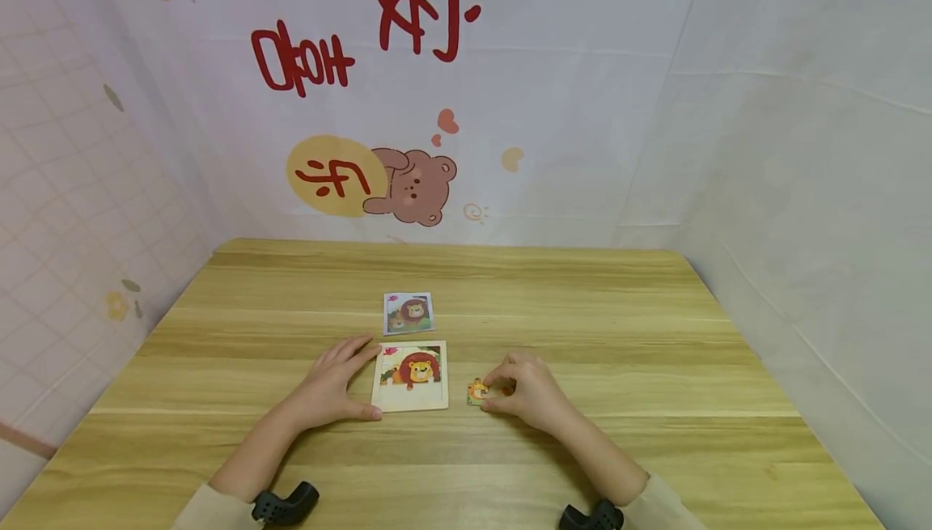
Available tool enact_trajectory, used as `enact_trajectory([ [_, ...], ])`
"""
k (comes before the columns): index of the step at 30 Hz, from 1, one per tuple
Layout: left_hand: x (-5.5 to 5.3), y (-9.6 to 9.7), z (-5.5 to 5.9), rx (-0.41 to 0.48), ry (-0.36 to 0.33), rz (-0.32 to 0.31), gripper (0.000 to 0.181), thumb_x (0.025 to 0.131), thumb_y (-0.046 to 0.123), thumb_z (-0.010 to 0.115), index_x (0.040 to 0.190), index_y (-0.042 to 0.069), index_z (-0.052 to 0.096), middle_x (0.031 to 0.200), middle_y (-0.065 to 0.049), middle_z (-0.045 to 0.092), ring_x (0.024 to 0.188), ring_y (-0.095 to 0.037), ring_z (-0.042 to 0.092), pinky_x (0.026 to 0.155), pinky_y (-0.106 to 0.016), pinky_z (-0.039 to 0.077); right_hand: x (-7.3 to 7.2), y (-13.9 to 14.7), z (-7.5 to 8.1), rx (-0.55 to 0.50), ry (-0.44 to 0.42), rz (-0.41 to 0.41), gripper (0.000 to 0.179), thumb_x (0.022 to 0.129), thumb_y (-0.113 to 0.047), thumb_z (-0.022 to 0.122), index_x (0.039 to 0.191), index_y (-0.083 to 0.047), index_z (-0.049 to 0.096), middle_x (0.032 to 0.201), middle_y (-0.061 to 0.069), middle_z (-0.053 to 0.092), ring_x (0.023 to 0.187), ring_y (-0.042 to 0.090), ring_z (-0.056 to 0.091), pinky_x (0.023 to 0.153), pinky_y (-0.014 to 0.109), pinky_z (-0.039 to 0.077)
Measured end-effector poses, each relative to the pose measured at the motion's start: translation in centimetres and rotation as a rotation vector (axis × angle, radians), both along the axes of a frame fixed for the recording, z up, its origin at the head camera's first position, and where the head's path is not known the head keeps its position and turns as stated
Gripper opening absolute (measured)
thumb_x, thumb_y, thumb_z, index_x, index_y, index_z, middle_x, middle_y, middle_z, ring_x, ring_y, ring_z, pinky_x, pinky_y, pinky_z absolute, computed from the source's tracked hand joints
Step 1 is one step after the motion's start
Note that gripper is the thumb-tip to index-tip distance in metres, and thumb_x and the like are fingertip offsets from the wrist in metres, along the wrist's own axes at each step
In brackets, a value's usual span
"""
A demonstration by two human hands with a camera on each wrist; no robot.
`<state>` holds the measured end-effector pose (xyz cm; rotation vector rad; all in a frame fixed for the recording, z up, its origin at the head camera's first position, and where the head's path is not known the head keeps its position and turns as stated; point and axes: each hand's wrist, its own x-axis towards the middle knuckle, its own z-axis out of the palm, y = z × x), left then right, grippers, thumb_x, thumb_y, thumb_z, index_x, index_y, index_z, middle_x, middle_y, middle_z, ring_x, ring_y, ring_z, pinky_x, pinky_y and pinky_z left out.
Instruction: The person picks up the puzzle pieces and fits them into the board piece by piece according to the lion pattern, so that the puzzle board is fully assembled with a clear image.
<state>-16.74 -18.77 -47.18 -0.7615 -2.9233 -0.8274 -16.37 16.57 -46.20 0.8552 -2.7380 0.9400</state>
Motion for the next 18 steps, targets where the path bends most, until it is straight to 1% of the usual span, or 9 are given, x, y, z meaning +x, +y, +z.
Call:
enact_trajectory([
  [5,0.0,0.0,0.0,-0.001,-0.01,0.001,0.107,0.063,0.071,0.073,0.144,0.006,0.044,0.151,-0.019,0.03,0.137,-0.043,0.021,0.103,-0.066,0.016,0.1,-0.6,0.4,-0.01,0.016,-0.003,0.024,0.068,-0.033,0.087,0.088,-0.022,0.077,0.074,-0.015,0.054,0.069,0.005,0.043,0.064,0.026,0.039],
  [12,0.0,-0.1,-0.2,-0.01,-0.007,0.003,0.107,0.063,0.072,0.072,0.144,0.007,0.044,0.151,-0.018,0.03,0.137,-0.043,0.021,0.103,-0.066,0.016,0.0,-2.1,0.9,-0.027,0.041,0.023,0.025,0.07,-0.033,0.086,0.089,-0.021,0.077,0.075,-0.011,0.054,0.069,0.008,0.041,0.065,0.028,0.036],
  [18,0.0,-0.1,-0.2,-0.008,-0.007,0.0,0.107,0.063,0.072,0.072,0.144,0.007,0.044,0.151,-0.018,0.03,0.137,-0.043,0.022,0.103,-0.066,0.016,0.0,-3.6,1.3,-0.031,0.021,0.026,0.026,0.069,-0.035,0.086,0.09,-0.022,0.077,0.076,-0.008,0.055,0.071,0.01,0.043,0.063,0.026,0.036],
])
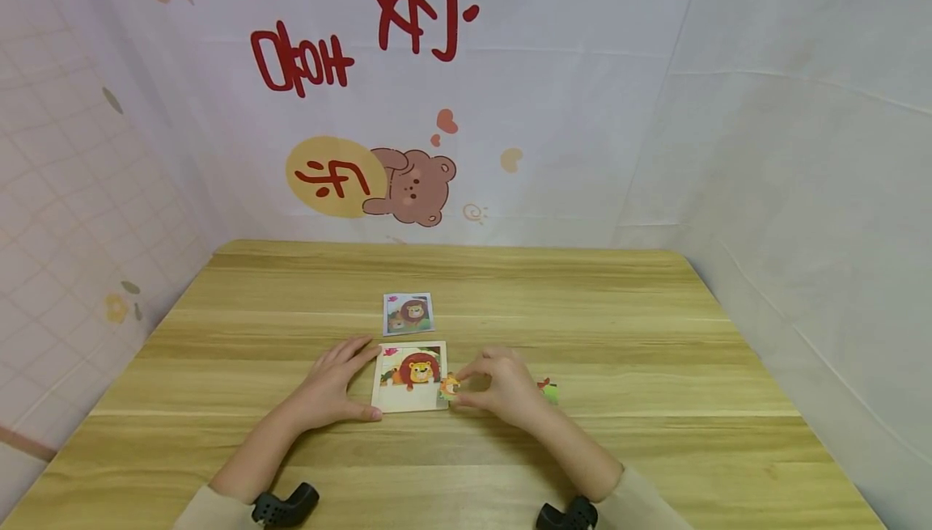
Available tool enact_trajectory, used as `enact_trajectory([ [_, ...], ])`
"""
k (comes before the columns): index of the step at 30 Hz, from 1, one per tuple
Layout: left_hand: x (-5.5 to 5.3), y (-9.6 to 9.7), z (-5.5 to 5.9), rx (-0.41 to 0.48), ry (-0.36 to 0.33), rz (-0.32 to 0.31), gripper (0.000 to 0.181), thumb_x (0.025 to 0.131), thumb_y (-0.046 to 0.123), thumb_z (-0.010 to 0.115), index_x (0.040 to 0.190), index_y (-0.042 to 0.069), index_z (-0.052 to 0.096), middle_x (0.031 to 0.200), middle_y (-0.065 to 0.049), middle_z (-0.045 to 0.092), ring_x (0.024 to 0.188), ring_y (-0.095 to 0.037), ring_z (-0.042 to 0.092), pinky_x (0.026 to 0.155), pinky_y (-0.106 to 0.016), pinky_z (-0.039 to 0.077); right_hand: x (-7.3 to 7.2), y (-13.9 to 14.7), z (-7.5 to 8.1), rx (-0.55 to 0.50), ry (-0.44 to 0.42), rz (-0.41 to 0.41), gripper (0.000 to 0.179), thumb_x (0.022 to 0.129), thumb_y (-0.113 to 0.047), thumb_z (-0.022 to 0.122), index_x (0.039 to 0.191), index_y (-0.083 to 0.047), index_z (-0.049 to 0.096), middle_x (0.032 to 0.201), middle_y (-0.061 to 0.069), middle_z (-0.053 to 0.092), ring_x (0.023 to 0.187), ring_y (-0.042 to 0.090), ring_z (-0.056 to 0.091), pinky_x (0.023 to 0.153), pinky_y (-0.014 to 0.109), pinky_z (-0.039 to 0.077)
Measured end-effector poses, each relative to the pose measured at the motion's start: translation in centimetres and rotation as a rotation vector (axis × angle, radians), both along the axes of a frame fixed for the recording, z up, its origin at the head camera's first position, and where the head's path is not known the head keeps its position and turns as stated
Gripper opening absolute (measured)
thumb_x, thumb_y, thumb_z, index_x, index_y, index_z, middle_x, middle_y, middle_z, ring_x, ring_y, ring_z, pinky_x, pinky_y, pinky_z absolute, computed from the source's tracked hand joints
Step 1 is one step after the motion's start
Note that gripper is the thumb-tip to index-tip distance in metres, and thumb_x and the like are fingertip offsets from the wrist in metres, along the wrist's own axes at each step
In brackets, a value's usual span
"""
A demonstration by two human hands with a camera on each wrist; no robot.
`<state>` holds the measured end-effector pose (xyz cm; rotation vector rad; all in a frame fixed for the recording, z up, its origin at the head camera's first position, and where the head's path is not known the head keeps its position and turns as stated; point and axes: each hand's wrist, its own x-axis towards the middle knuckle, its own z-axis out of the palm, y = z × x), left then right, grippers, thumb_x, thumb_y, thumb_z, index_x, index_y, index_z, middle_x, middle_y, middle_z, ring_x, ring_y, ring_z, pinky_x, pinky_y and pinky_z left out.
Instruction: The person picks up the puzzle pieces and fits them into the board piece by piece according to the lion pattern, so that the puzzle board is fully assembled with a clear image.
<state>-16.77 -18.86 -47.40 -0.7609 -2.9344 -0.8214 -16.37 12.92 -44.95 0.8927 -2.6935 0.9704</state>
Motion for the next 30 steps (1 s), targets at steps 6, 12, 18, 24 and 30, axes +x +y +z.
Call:
enact_trajectory([
  [6,0.0,0.0,0.0,0.0,0.003,0.0,0.107,0.063,0.072,0.072,0.144,0.007,0.044,0.151,-0.018,0.03,0.137,-0.043,0.022,0.103,-0.066,0.016,-0.1,-1.6,0.2,0.001,-0.016,0.018,0.026,0.071,-0.036,0.085,0.091,-0.021,0.078,0.075,-0.006,0.054,0.07,0.009,0.041,0.063,0.025,0.035],
  [12,0.0,0.0,-0.1,-0.007,0.013,0.002,0.107,0.063,0.073,0.071,0.144,0.007,0.044,0.15,-0.018,0.031,0.137,-0.043,0.022,0.103,-0.066,0.017,-0.3,-3.0,0.3,-0.014,0.005,0.051,0.025,0.071,-0.036,0.085,0.09,-0.021,0.078,0.074,-0.005,0.054,0.069,0.008,0.039,0.068,0.027,0.034],
  [18,0.0,0.0,0.0,-0.011,0.021,0.001,0.107,0.063,0.073,0.071,0.143,0.007,0.044,0.15,-0.019,0.032,0.136,-0.043,0.023,0.102,-0.066,0.018,-0.5,-4.4,0.1,-0.039,0.07,0.105,0.026,0.068,-0.034,0.086,0.087,-0.018,0.078,0.074,-0.003,0.057,0.068,0.009,0.043,0.068,0.024,0.034],
  [24,0.0,0.0,0.1,-0.002,0.022,-0.001,0.106,0.063,0.072,0.072,0.143,0.007,0.044,0.15,-0.019,0.032,0.136,-0.043,0.023,0.102,-0.066,0.018,-0.8,-5.6,-0.3,0.007,0.092,0.122,0.027,0.068,-0.039,0.086,0.086,-0.02,0.078,0.077,-0.008,0.06,0.07,0.005,0.045,0.069,0.022,0.035],
  [30,0.0,0.0,-0.1,0.0,0.038,-0.008,0.106,0.063,0.071,0.072,0.143,0.007,0.045,0.15,-0.019,0.031,0.137,-0.043,0.023,0.102,-0.066,0.018,-1.0,-6.7,-0.7,0.021,0.079,0.126,0.026,0.07,-0.039,0.084,0.088,-0.021,0.078,0.079,-0.01,0.061,0.074,0.004,0.05,0.076,0.024,0.039],
])
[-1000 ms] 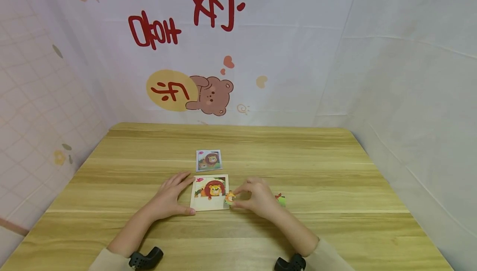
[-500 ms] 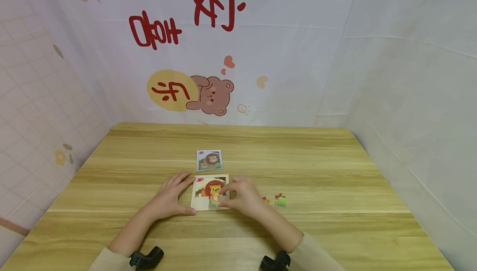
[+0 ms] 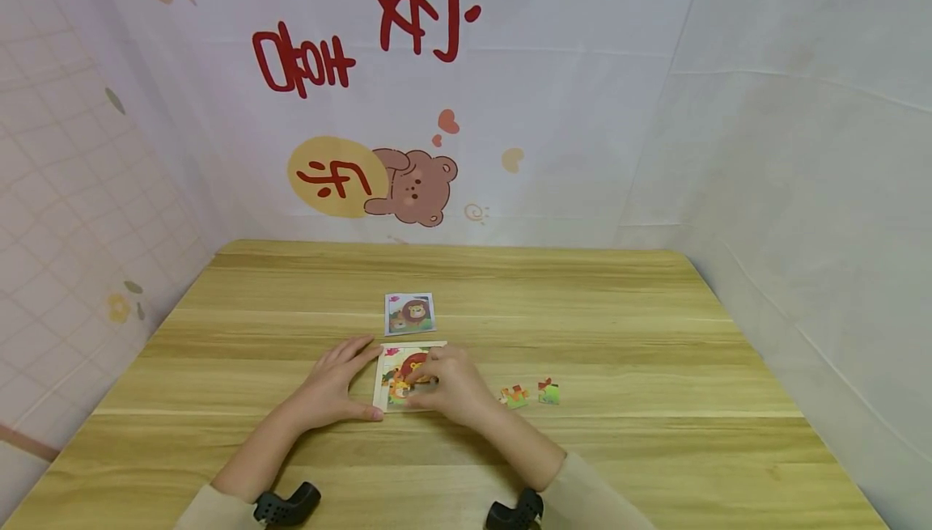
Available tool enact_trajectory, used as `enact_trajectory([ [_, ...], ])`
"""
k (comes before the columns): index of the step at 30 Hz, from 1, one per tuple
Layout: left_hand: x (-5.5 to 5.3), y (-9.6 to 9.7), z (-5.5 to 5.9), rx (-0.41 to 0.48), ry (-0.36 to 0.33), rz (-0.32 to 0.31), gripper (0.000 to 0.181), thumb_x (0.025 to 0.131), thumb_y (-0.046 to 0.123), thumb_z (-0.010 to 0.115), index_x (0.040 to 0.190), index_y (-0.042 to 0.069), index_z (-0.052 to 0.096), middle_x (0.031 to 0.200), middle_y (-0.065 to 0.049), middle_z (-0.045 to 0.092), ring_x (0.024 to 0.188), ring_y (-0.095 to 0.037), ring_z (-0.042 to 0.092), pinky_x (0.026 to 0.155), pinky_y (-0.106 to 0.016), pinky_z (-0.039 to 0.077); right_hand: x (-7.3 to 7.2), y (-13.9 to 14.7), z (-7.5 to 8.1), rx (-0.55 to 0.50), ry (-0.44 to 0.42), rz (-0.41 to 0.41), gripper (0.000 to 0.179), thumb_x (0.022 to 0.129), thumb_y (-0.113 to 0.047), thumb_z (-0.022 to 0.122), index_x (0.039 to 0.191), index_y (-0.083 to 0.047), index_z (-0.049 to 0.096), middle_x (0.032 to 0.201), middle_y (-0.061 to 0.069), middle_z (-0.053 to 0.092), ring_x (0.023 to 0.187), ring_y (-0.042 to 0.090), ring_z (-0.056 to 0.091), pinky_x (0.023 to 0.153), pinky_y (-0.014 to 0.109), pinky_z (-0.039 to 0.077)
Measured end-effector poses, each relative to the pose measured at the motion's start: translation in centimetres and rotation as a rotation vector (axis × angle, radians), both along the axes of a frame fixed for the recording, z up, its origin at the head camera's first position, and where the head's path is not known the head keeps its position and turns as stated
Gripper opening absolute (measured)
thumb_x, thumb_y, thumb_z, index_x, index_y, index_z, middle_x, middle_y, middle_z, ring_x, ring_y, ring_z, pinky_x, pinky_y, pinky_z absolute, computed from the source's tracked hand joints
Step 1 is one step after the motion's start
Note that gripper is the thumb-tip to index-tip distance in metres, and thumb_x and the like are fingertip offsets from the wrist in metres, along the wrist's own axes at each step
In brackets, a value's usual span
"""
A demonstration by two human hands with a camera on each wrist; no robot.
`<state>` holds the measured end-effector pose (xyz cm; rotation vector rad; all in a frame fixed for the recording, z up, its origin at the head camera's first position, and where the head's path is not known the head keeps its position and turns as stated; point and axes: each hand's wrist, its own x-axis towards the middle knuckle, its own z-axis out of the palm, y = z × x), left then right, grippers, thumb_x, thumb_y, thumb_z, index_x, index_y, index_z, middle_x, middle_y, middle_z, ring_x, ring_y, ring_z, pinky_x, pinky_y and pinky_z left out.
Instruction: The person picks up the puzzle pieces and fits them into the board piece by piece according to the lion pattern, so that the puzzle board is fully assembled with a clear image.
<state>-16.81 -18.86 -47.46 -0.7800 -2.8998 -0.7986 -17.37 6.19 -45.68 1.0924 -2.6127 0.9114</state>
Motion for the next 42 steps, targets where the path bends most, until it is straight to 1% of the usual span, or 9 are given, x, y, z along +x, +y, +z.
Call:
enact_trajectory([
  [4,0.0,0.0,-0.1,-0.003,0.004,-0.002,0.106,0.063,0.071,0.072,0.143,0.007,0.045,0.15,-0.019,0.031,0.137,-0.043,0.022,0.102,-0.066,0.018,-0.1,-0.5,-0.1,0.024,-0.021,-0.012,0.027,0.07,-0.041,0.083,0.089,-0.022,0.078,0.082,-0.014,0.063,0.077,0.001,0.048,0.077,0.024,0.038],
  [9,0.0,0.0,0.0,-0.004,-0.005,-0.006,0.106,0.063,0.072,0.071,0.143,0.008,0.045,0.15,-0.019,0.031,0.137,-0.043,0.022,0.103,-0.066,0.017,0.0,-1.0,-0.2,0.052,-0.035,-0.029,0.028,0.07,-0.041,0.084,0.09,-0.022,0.078,0.084,-0.016,0.062,0.078,0.0,0.046,0.076,0.024,0.037],
  [16,0.1,0.0,0.1,-0.012,-0.007,-0.004,0.107,0.063,0.071,0.072,0.143,0.007,0.044,0.15,-0.019,0.031,0.137,-0.044,0.022,0.102,-0.066,0.017,-0.1,-1.4,-0.5,0.071,-0.061,-0.05,0.026,0.07,-0.04,0.084,0.088,-0.023,0.077,0.086,-0.017,0.06,0.081,0.0,0.048,0.085,0.034,0.04],
  [18,0.1,0.1,0.1,-0.009,-0.011,-0.002,0.107,0.063,0.071,0.072,0.143,0.007,0.044,0.15,-0.02,0.031,0.137,-0.044,0.022,0.102,-0.066,0.017,-0.1,-1.5,-0.6,0.07,-0.068,-0.052,0.026,0.069,-0.041,0.084,0.088,-0.024,0.077,0.087,-0.017,0.06,0.083,0.0,0.049,0.086,0.033,0.041],
  [20,0.2,0.1,0.2,-0.001,-0.019,-0.001,0.107,0.063,0.07,0.073,0.143,0.006,0.044,0.15,-0.02,0.031,0.137,-0.044,0.022,0.102,-0.067,0.017,-0.2,-1.5,-0.6,0.07,-0.079,-0.051,0.027,0.069,-0.041,0.084,0.088,-0.024,0.076,0.088,-0.018,0.061,0.084,0.001,0.049,0.082,0.029,0.04],
  [23,0.2,0.1,0.2,0.01,-0.033,0.001,0.107,0.062,0.069,0.074,0.143,0.006,0.044,0.15,-0.02,0.031,0.138,-0.043,0.021,0.103,-0.067,0.016,-0.2,-1.6,-0.6,0.073,-0.09,-0.052,0.027,0.069,-0.041,0.084,0.089,-0.024,0.076,0.089,-0.018,0.061,0.085,0.001,0.05,0.081,0.027,0.039],
  [30,0.2,0.1,0.3,0.013,-0.036,0.0,0.107,0.062,0.068,0.074,0.144,0.006,0.044,0.15,-0.02,0.031,0.138,-0.043,0.02,0.103,-0.066,0.016,-0.3,-1.6,-0.6,0.063,-0.088,-0.047,0.028,0.07,-0.042,0.084,0.09,-0.025,0.076,0.091,-0.018,0.062,0.086,0.001,0.051,0.081,0.027,0.04],
  [37,0.2,0.1,0.2,0.012,-0.034,-0.001,0.106,0.063,0.069,0.074,0.143,0.007,0.045,0.15,-0.02,0.031,0.138,-0.043,0.021,0.103,-0.066,0.016,-0.4,-1.7,-0.6,0.062,-0.094,-0.045,0.028,0.076,-0.041,0.08,0.098,-0.026,0.076,0.089,-0.017,0.06,0.084,0.001,0.049,0.079,0.026,0.038],
  [42,0.2,0.1,0.2,0.009,-0.034,-0.001,0.106,0.063,0.069,0.074,0.143,0.007,0.045,0.15,-0.02,0.031,0.137,-0.043,0.021,0.103,-0.067,0.016,-0.4,-1.9,-0.6,0.073,-0.088,-0.046,0.025,0.077,-0.039,0.08,0.098,-0.027,0.077,0.088,-0.017,0.061,0.084,0.002,0.049,0.079,0.025,0.038],
])
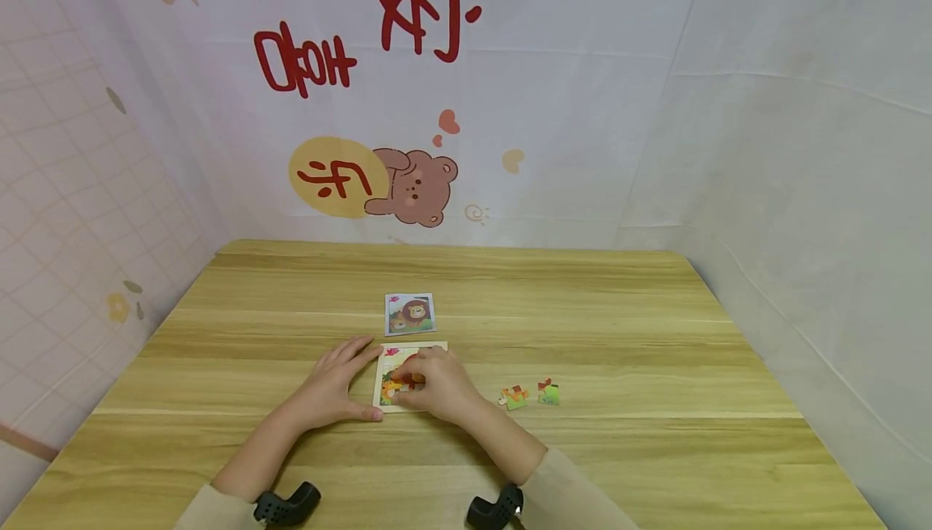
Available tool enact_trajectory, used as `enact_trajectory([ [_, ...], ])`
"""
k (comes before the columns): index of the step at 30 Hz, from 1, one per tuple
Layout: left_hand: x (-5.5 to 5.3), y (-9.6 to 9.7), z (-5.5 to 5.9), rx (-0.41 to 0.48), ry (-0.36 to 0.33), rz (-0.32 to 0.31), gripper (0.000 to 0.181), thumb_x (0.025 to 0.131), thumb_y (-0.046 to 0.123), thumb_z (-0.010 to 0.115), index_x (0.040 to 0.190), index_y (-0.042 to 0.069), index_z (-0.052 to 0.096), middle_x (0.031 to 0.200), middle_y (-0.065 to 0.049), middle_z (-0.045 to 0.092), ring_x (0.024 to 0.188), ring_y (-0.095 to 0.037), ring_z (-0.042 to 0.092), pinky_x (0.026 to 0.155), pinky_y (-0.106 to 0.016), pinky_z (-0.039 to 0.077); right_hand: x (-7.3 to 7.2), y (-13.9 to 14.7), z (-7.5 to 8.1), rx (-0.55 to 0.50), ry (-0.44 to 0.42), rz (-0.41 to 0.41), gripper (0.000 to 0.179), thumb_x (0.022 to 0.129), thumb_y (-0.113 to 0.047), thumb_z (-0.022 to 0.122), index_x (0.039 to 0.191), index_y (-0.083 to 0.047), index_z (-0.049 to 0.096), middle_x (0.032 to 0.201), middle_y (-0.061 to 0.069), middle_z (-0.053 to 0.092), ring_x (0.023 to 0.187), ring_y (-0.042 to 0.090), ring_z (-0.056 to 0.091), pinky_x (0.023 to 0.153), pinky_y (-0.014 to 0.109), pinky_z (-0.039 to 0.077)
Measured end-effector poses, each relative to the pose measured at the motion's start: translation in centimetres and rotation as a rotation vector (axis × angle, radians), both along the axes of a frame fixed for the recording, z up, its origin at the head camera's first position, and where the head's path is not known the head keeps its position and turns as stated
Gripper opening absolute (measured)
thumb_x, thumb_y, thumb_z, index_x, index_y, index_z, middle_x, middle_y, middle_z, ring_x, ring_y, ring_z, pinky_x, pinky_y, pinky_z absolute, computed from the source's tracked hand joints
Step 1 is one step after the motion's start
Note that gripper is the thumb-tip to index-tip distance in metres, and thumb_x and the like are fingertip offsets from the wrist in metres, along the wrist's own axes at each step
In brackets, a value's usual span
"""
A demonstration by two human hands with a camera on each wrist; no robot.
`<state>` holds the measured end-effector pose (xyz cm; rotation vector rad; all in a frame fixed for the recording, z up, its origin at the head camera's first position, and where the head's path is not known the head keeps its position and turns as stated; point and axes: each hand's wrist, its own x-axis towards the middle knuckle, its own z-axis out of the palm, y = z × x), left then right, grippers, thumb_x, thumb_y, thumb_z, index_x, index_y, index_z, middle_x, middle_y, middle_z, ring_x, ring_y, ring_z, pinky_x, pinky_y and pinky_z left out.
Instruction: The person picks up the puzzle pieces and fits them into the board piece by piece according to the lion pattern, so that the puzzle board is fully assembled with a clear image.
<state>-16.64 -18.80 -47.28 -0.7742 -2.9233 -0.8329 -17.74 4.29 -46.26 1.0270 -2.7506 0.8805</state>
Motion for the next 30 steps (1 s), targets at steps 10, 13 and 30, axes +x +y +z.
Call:
enact_trajectory([
  [10,0.0,-0.1,-0.1,-0.001,0.004,-0.001,0.106,0.063,0.07,0.073,0.143,0.007,0.044,0.15,-0.02,0.031,0.137,-0.043,0.021,0.103,-0.067,0.016,0.0,-0.3,0.3,0.072,0.03,0.009,0.024,0.079,-0.042,0.077,0.099,-0.03,0.076,0.091,-0.017,0.061,0.088,0.002,0.051,0.081,0.027,0.04],
  [13,0.0,-0.2,-0.1,-0.002,0.006,0.001,0.106,0.064,0.07,0.073,0.143,0.007,0.044,0.15,-0.02,0.031,0.137,-0.043,0.021,0.102,-0.067,0.016,0.0,-0.4,0.4,0.096,0.035,0.014,0.024,0.08,-0.044,0.076,0.099,-0.031,0.075,0.091,-0.018,0.061,0.09,0.003,0.052,0.081,0.027,0.039],
  [30,0.1,-0.1,0.1,-0.001,-0.001,0.002,0.105,0.064,0.07,0.073,0.143,0.007,0.044,0.15,-0.02,0.031,0.137,-0.043,0.021,0.102,-0.067,0.017,0.0,1.0,0.6,-0.096,0.022,0.068,0.02,0.079,-0.034,0.08,0.095,-0.023,0.076,0.088,-0.013,0.063,0.075,0.006,0.052,0.072,0.023,0.039],
])
